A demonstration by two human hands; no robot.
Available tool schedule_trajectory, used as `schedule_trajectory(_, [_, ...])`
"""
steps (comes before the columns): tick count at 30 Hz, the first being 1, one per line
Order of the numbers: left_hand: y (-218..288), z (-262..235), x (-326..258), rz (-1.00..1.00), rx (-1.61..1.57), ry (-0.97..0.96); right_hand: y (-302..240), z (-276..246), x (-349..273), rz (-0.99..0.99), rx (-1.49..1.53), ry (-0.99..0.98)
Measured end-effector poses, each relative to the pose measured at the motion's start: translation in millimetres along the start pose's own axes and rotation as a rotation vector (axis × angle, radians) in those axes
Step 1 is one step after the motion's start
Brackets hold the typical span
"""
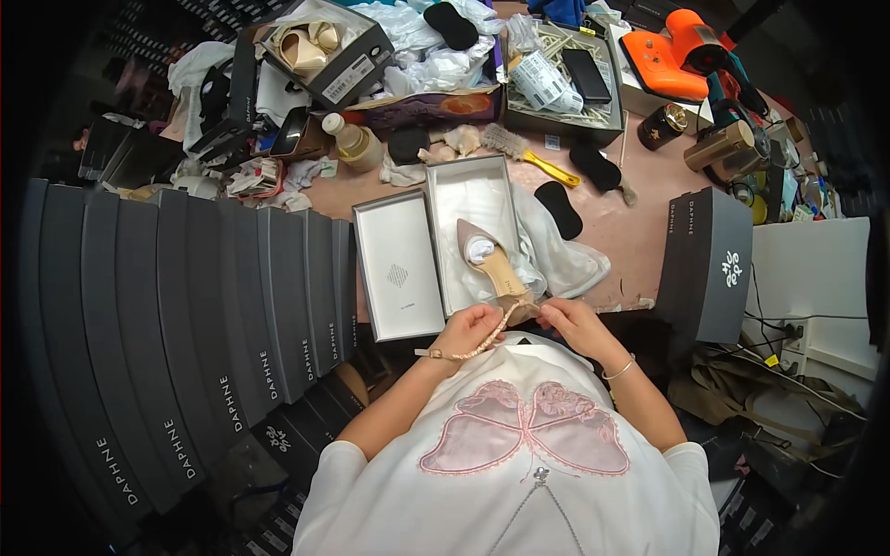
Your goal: Packing high-heeled shoes into retail boxes, including wrapping them in tissue and applying labels.
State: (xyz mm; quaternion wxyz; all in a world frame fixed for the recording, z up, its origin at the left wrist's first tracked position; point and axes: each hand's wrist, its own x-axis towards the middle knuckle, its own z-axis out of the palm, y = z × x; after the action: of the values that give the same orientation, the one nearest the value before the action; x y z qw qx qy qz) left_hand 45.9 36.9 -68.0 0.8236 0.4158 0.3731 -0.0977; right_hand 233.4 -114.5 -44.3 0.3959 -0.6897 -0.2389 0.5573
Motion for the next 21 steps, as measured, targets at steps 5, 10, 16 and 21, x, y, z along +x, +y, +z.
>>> schedule_trajectory(5, [1, 7, 24, -0.042, -0.132, -0.14, 19, 16, 17, 0.082, 0.423, -0.09])
schedule_trajectory(10, [13, 9, 19, 0.368, 0.422, -0.008, 19, 13, 16, -0.02, 0.319, -0.069])
schedule_trajectory(16, [33, -6, 17, 1.087, 1.297, 0.117, -15, 1, 24, -0.708, -0.827, 0.2])
schedule_trajectory(21, [20, -34, 19, 0.843, 1.085, 0.206, 0, -4, 23, -0.476, -0.38, 0.234])
